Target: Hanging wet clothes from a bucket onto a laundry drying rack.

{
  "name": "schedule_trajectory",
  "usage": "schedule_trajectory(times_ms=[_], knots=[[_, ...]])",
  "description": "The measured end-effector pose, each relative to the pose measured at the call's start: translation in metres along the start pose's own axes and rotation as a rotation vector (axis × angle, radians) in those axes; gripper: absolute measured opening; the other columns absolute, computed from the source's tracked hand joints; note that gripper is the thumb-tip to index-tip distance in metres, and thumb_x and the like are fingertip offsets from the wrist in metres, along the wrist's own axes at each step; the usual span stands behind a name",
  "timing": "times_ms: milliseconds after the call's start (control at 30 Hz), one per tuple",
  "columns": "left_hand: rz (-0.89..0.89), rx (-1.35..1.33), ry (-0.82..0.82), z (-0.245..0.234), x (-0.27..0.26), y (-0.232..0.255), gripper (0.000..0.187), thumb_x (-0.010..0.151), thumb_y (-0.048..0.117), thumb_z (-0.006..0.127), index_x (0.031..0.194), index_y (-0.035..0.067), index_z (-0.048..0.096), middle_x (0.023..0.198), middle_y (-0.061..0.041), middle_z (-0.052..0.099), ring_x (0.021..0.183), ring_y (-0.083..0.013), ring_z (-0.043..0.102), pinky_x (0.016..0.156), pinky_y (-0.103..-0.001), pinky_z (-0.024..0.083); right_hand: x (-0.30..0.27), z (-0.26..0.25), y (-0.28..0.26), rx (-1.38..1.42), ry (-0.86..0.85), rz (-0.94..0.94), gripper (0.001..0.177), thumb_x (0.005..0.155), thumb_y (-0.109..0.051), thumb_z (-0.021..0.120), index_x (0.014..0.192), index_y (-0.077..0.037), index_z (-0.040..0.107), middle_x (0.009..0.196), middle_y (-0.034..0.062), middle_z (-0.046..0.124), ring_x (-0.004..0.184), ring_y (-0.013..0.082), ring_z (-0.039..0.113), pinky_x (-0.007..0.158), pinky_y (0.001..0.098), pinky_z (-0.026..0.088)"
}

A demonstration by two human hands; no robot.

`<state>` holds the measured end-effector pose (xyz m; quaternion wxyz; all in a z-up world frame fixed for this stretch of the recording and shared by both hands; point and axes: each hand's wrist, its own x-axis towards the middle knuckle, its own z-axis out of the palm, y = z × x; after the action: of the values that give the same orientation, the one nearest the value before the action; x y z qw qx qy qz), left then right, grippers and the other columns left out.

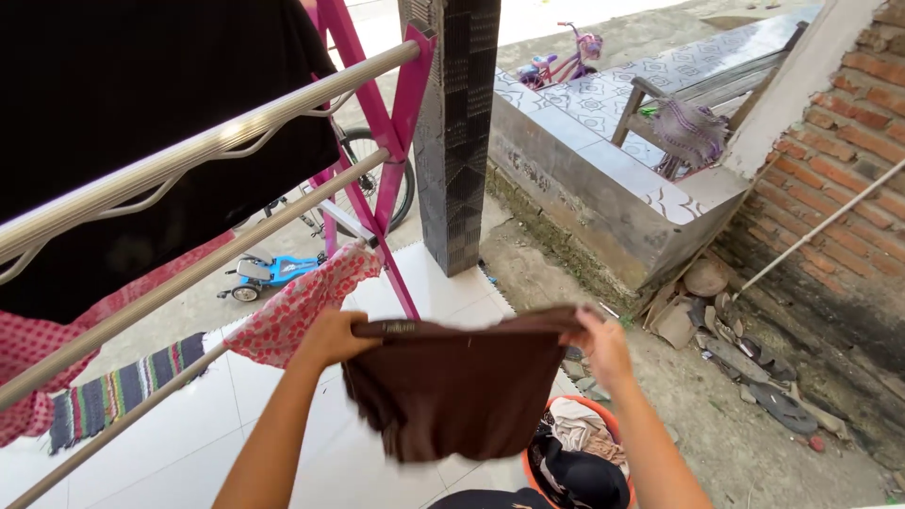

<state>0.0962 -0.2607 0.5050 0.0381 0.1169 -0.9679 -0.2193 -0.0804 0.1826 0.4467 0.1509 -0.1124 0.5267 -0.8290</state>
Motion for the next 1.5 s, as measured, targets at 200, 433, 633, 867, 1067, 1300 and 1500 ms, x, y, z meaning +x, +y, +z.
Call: schedule_trajectory(times_ms=[200,433,633,867,1067,1300,1500], knots=[[0.546,-0.012,0.378,-0.077,0.013,0.049,0.035,0.065,0.020,0.086,0.091,0.006,0.067,0.093,-0.013,0.068,0.094,-0.0351,0.061,0.084,-0.047,0.049,0.035,0.051,-0.114,0.172,-0.010,-0.399,0.018,0.106,-0.012,0.057,0.111,0.002,0.067,0.114,0.0160,0.073,0.101,0.0297,0.073,0.089,0.0476,0.062],[0.581,-0.513,0.714,-0.118,-0.002,0.091,0.031,0.089,0.006,0.073,0.116,0.005,0.057,0.113,-0.014,0.059,0.102,-0.0319,0.063,0.091,-0.039,0.054,0.050,0.095,-0.202,0.170,-0.131,-0.668,0.017,0.110,-0.014,0.059,0.110,0.002,0.065,0.113,0.0164,0.072,0.108,0.0322,0.073,0.097,0.0482,0.064],[0.028,-0.026,0.343,-0.037,-0.003,0.001,0.014,0.084,0.010,0.073,0.098,0.008,0.072,0.095,-0.018,0.074,0.095,-0.0355,0.069,0.079,-0.046,0.053,0.079,0.073,-0.191,0.241,0.057,-0.769,0.015,0.106,-0.018,0.062,0.104,-0.003,0.063,0.102,0.0119,0.071,0.095,0.0279,0.073,0.081,0.0463,0.064],[0.023,-0.405,0.288,-0.076,-0.040,-0.017,0.022,0.076,0.006,0.075,0.091,0.002,0.060,0.075,-0.012,0.060,0.072,-0.0231,0.058,0.066,-0.037,0.048,0.120,0.044,-0.136,-0.102,0.092,-0.272,0.021,0.104,-0.020,0.060,0.105,0.000,0.065,0.098,0.0076,0.069,0.090,0.0212,0.071,0.077,0.0402,0.067],[0.338,-0.106,0.959,-0.158,-0.127,0.046,0.029,0.077,0.001,0.080,0.095,0.005,0.057,0.086,-0.011,0.061,0.080,-0.0268,0.059,0.071,-0.037,0.049,0.133,0.012,-0.089,-0.057,0.330,-0.937,0.033,0.116,-0.023,0.060,0.125,0.005,0.047,0.125,0.0147,0.063,0.109,0.0220,0.068,0.093,0.0377,0.059],[0.025,-0.021,0.432,0.001,-0.188,-0.091,0.040,0.066,-0.007,0.065,0.103,0.008,0.068,0.104,-0.014,0.068,0.105,-0.0379,0.064,0.089,-0.044,0.050,0.116,0.062,0.060,-0.651,0.063,-0.525,0.042,0.113,-0.027,0.065,0.092,0.008,0.059,0.077,0.0115,0.052,0.081,0.0158,0.047,0.074,0.0358,0.044],[-0.379,-0.044,0.531,-0.024,-0.302,-0.109,0.029,0.075,-0.001,0.064,0.103,0.006,0.069,0.103,-0.015,0.070,0.104,-0.0347,0.066,0.091,-0.040,0.052,0.089,0.122,0.042,-0.648,-0.141,-0.686,0.030,0.112,-0.018,0.063,0.094,0.005,0.065,0.085,0.0094,0.062,0.083,0.0155,0.055,0.081,0.0325,0.047]])
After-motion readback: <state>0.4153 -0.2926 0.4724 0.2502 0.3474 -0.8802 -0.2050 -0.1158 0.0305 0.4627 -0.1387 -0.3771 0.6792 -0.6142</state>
